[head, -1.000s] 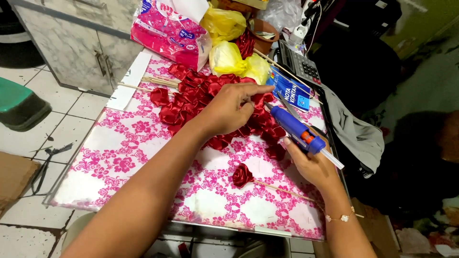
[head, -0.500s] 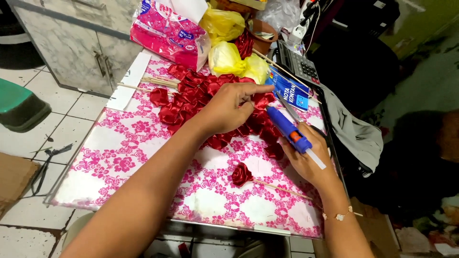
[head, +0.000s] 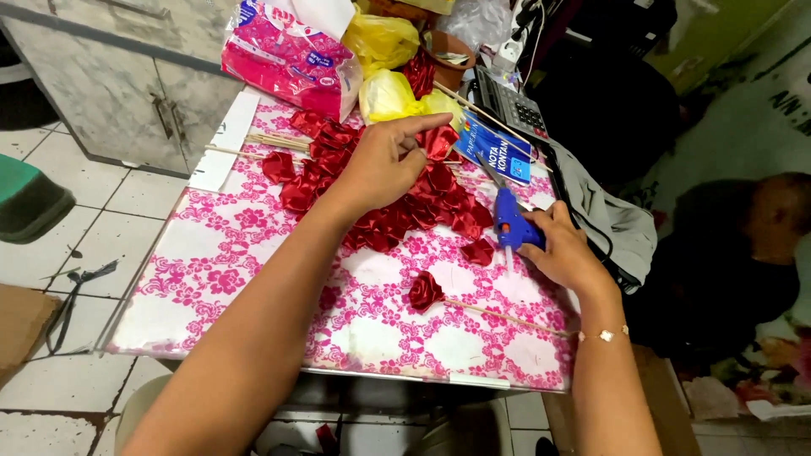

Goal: The person assembles artificial red silk roses by applying hot glue to folded petals and attaching them to wooden sticks. They repeatedly pick petals, apply glue, and shape the blooms while working at a cluttered table.

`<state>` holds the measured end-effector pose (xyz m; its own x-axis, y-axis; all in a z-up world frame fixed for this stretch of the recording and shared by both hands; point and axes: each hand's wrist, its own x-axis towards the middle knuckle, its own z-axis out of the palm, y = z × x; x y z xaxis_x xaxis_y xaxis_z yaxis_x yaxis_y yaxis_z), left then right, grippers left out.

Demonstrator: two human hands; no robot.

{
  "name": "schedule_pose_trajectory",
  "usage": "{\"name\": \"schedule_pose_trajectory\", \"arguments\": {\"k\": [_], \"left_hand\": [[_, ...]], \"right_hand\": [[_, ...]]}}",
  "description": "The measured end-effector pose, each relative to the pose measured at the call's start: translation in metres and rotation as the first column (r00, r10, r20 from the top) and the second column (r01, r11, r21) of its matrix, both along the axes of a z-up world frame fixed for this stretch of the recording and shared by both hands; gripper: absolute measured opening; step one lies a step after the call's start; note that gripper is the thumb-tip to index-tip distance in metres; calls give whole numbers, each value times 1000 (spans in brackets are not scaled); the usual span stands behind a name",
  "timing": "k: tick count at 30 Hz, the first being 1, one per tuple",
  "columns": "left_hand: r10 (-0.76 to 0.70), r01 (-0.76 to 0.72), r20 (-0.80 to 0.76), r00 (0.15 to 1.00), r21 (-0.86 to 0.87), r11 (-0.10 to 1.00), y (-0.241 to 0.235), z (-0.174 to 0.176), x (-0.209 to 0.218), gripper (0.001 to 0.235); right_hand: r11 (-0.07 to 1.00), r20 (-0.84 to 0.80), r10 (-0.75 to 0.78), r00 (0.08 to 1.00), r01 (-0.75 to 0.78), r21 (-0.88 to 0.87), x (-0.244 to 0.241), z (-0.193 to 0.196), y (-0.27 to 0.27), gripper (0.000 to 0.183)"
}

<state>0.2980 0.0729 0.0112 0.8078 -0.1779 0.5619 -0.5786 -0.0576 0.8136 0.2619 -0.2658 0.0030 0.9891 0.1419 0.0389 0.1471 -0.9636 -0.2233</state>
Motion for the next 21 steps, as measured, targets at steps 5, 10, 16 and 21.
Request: {"name": "schedule_pose_trajectory", "arguments": {"k": [5, 10, 16, 21], "left_hand": [[41, -41, 4, 999, -35, 999, 0, -3, 8, 59], [37, -37, -1, 999, -52, 998, 0, -4, 8, 59], [-8, 7, -49, 999, -13, 1000, 10, 35, -27, 57], [-103, 104, -76, 992, 5, 995, -12, 82, -105, 69]], "right_hand": [[989, 131, 119, 984, -129, 73, -57, 43, 47, 47], [935, -61, 338, 939, -329, 130, -110, 21, 98, 36], [876, 117, 313, 943, -334, 348, -154, 34, 80, 24], [685, 459, 150, 876, -427, 590, -213, 45, 36, 14]]}}
